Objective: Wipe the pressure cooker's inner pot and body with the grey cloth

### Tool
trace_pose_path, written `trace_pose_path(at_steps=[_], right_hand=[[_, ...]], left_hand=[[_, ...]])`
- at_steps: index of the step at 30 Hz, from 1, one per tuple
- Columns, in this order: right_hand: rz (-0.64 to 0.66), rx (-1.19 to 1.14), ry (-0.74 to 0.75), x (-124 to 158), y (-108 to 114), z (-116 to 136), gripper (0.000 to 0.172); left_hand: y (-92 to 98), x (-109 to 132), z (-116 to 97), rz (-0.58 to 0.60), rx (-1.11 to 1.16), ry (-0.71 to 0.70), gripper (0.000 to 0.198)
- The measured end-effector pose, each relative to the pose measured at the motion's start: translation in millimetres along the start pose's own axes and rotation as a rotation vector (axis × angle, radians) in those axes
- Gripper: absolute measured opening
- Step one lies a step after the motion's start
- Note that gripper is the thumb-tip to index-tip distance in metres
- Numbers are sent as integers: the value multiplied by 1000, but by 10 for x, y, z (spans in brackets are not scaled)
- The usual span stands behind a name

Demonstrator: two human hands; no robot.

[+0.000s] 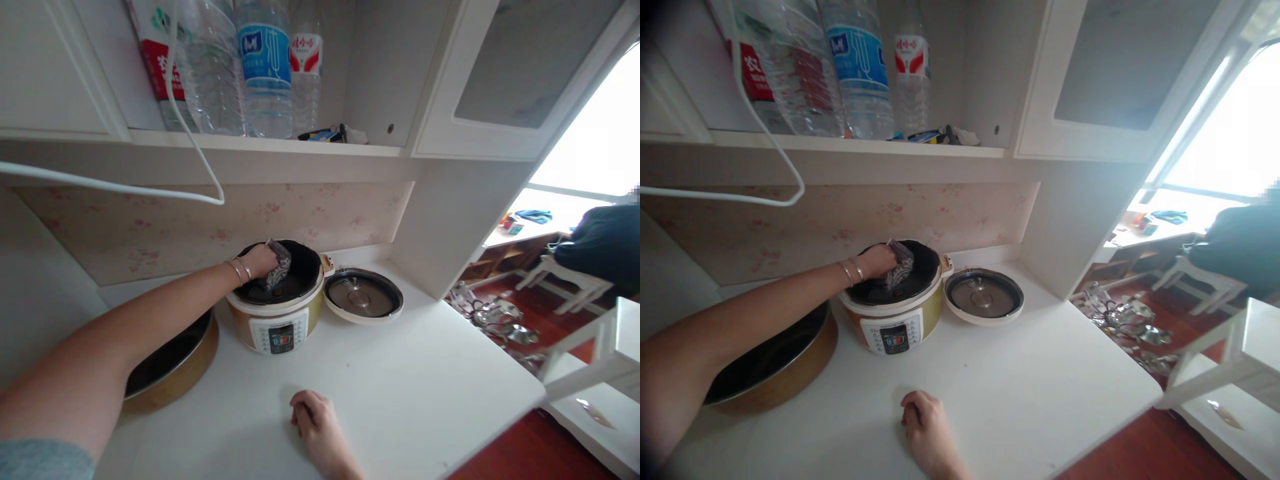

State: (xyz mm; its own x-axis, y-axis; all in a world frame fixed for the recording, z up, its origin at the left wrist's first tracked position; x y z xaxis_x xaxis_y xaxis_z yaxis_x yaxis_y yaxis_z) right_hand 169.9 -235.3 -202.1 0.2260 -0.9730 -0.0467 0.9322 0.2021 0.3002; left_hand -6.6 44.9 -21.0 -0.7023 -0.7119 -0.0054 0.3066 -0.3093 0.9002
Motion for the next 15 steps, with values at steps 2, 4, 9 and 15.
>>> trace_pose_path(at_steps=[2,4,9,15], right_hand=[[-6,-9,-3,-2,2,2,22],[-11,-29,-10,-5,-1,-4,22],[-11,-47,-36,-7,-16,-11,22],[-23,-43,-42,-11,-31,-40,22]], left_hand=[[29,54,48,152,27,101,7],[94,106,86,337,211,152,9],[382,244,-69,765,1190,325,29],[518,-71,-380,329,1858,453,15]])
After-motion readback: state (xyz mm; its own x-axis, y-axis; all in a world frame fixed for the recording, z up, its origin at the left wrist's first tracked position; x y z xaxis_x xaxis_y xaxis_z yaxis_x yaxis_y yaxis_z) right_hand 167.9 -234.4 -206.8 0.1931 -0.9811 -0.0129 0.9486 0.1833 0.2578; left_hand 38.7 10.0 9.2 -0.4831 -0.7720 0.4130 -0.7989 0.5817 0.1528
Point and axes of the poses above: each hand's wrist, its own x-axis away from the middle knuckle, its own y-axis out of the back of the hand, z = x × y, the point moved 2 cm from there along -x, towards the middle knuckle
